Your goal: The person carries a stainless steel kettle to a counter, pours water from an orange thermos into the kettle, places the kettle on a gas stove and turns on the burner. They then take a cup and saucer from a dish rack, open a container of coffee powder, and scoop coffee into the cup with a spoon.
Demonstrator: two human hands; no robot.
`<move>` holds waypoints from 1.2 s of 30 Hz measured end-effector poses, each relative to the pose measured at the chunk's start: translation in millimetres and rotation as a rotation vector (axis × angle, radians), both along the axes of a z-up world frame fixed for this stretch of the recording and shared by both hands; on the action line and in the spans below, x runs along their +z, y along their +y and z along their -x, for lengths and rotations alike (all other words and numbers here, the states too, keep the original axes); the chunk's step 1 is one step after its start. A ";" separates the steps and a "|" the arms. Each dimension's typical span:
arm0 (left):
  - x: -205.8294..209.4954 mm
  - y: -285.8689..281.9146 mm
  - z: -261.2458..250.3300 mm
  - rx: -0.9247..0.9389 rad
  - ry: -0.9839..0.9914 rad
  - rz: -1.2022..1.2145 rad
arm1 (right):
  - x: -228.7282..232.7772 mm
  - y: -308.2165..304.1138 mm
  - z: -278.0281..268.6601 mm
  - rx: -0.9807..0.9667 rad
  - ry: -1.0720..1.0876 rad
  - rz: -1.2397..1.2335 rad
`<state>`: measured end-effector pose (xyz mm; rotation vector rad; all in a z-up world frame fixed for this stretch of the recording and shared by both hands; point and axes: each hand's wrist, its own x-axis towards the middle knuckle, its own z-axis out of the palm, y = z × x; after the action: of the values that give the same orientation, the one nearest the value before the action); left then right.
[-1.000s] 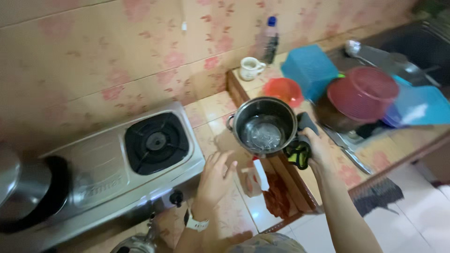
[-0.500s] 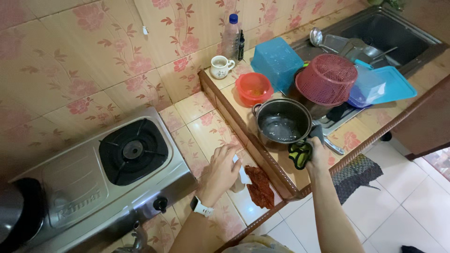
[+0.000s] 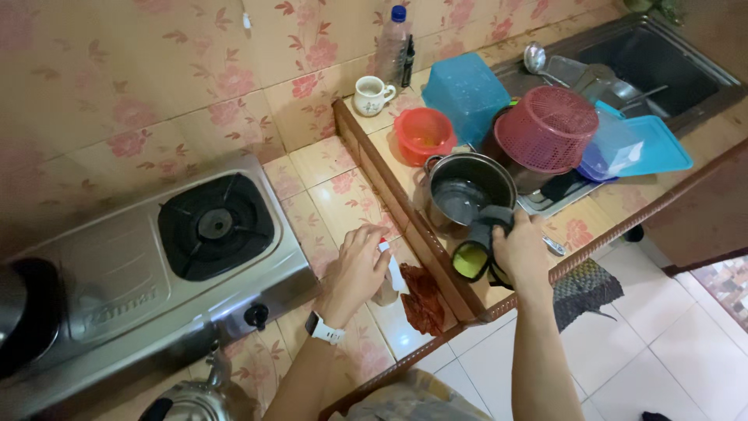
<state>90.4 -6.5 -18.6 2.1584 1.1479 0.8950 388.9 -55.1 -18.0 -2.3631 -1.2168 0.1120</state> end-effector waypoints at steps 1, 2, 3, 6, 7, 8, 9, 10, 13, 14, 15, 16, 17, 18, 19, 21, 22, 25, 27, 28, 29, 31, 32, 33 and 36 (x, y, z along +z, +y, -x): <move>-3.7 0.2 1.0 0.008 -0.036 -0.054 | 5.1 2.3 8.9 0.010 -0.014 0.007; -6.9 0.0 1.6 0.013 -0.049 -0.066 | 9.3 2.9 15.6 0.020 -0.029 0.013; -9.2 -0.3 1.8 0.020 -0.059 -0.075 | 12.5 0.4 20.0 0.004 -0.064 0.004; -12.6 -5.6 9.4 0.034 -0.046 -0.090 | 18.6 -8.0 22.4 -0.041 -0.164 -0.042; -11.8 -8.8 14.7 0.040 -0.033 -0.091 | 22.6 -11.6 18.1 -0.055 -0.190 -0.067; -10.6 -12.2 20.0 0.056 -0.042 -0.077 | 25.4 -14.6 15.3 -0.018 -0.267 -0.145; -9.9 -15.6 24.2 0.066 -0.053 -0.063 | 26.6 -17.3 14.4 0.014 -0.345 -0.223; -9.2 -18.3 28.4 0.077 -0.065 -0.049 | 27.5 -19.4 15.1 0.009 -0.334 -0.249; -7.6 -24.4 33.7 0.110 -0.007 0.008 | 39.8 -33.5 16.8 0.003 -0.298 -0.333; -7.3 -26.5 34.3 0.101 -0.015 0.000 | 44.8 -36.0 21.5 0.019 -0.280 -0.369; -7.4 -27.8 34.2 0.092 -0.023 -0.011 | 50.3 -37.4 28.4 0.034 -0.262 -0.407; -7.9 -29.2 35.0 0.084 -0.032 -0.022 | 55.2 -38.6 38.4 0.144 -0.178 -0.467; -8.7 -30.9 37.3 0.083 -0.014 -0.025 | 59.3 -39.5 50.9 0.256 -0.092 -0.523; -9.8 -32.3 41.7 0.082 0.004 -0.029 | 62.7 -40.4 65.3 0.368 -0.005 -0.577; -11.2 -34.2 46.7 0.083 0.019 -0.031 | 64.1 -40.1 82.1 0.474 0.107 -0.613; -13.4 -38.1 61.9 0.126 -0.006 -0.064 | 60.2 -42.8 122.1 0.639 0.218 -0.617; -13.9 -41.7 71.3 0.150 -0.018 -0.079 | 55.9 -45.2 142.1 0.699 0.216 -0.589; -10.4 -57.1 115.5 0.285 0.046 0.001 | 32.5 -35.3 195.8 0.810 0.335 -0.386; -4.4 -79.2 153.1 0.427 0.127 0.081 | 8.7 -25.0 223.7 0.782 0.325 -0.194; -0.6 -90.4 172.3 0.499 0.167 0.121 | -3.6 -20.5 231.9 0.792 0.227 -0.114; 2.4 -102.1 191.7 0.551 0.147 0.063 | -16.5 -13.3 238.5 0.805 0.126 -0.039; 9.0 -132.0 229.2 0.656 0.117 -0.059 | -39.9 -1.5 247.3 0.830 -0.007 0.110; 12.6 -148.9 247.6 0.706 0.127 -0.082 | -48.8 1.3 248.7 0.843 -0.040 0.186; 14.9 -165.6 264.6 0.757 0.136 -0.105 | -57.7 4.1 255.2 0.856 -0.078 0.260; 12.0 -209.4 300.2 0.906 0.254 0.000 | -71.1 5.2 275.6 0.916 -0.166 0.506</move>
<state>-209.8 -216.0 -6.6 1.7388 2.3289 0.9602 113.3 -49.9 -89.1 -1.9910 -2.5058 0.5801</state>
